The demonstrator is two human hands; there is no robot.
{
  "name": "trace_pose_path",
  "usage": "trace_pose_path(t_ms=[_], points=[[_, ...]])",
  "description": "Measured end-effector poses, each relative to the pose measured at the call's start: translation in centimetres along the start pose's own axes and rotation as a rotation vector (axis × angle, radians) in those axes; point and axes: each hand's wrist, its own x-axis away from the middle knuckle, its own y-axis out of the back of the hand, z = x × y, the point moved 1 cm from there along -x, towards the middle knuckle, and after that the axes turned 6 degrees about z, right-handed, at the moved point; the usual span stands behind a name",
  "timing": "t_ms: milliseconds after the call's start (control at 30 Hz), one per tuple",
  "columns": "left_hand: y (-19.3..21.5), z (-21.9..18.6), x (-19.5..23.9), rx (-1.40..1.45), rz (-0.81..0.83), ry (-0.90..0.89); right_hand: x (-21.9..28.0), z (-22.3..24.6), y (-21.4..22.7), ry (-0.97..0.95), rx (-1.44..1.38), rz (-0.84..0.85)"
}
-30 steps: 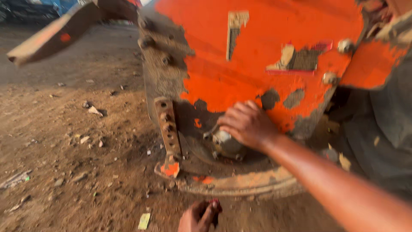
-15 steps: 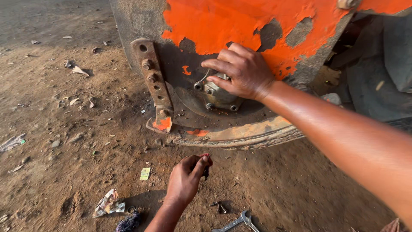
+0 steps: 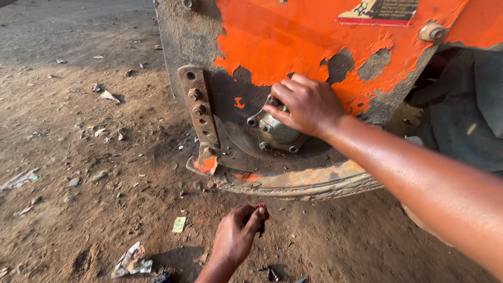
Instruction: The person works on the rear of an orange tractor, using a wrench to tighten bolts on a metal component. They then use a red cloth to wipe the component and their hands before continuing to adjust the bolts.
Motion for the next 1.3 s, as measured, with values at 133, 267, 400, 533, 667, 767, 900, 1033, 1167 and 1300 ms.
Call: trace_pose_path(t_ms=[133,267,400,533,667,767,900,1033,1167,1300], points=[[0.3,-0.1,-0.2,0.008,0.019,0.041,-0.6,-0.4,-0.7,-0.006,0.091,0.039],[0.1,0.1,-0.4,-0.030,0.085,0.095,-0.8,0.0,-1.5,-0.074,0.108,0.008],[-0.3,0.2,-0.8,0.085,0.072,-0.006,-1.7,-0.2,-2.0,-0.132,0.096,0.054],[-0.4,0.3,-0.6,-0.044,0.076,0.011,-1.7,0.2,-1.6,-0.121,0.189,0.118],[-0.1,-0.2,-0.7,-0.068,0.041,0.002,-1.8,0.5,-0.6,-0.053,0.241,0.217],[-0.7,-0.3,-0.3,-0.050,0.056,-0.022,-1.6,0.7,-0.6,-0.163,0.204,0.371],[-0.7,-0.4,0.3,-0.052,0.040,-0.067,-2.0,1.1,-1.1,-0.446,0.045,0.447],[-0.3,-0.6,0.7,0.008,0.020,-0.113,-2.3,0.8,-1.0,-0.527,0.011,0.476],[0.1,-0.9,0.6,-0.056,0.022,-0.058,-2.2,0.7,-0.9,-0.281,0.218,0.341],[-0.1,-0.9,0.7,-0.095,0.021,-0.067,-2.1,1.2,-1.5,-0.261,0.243,0.358]])
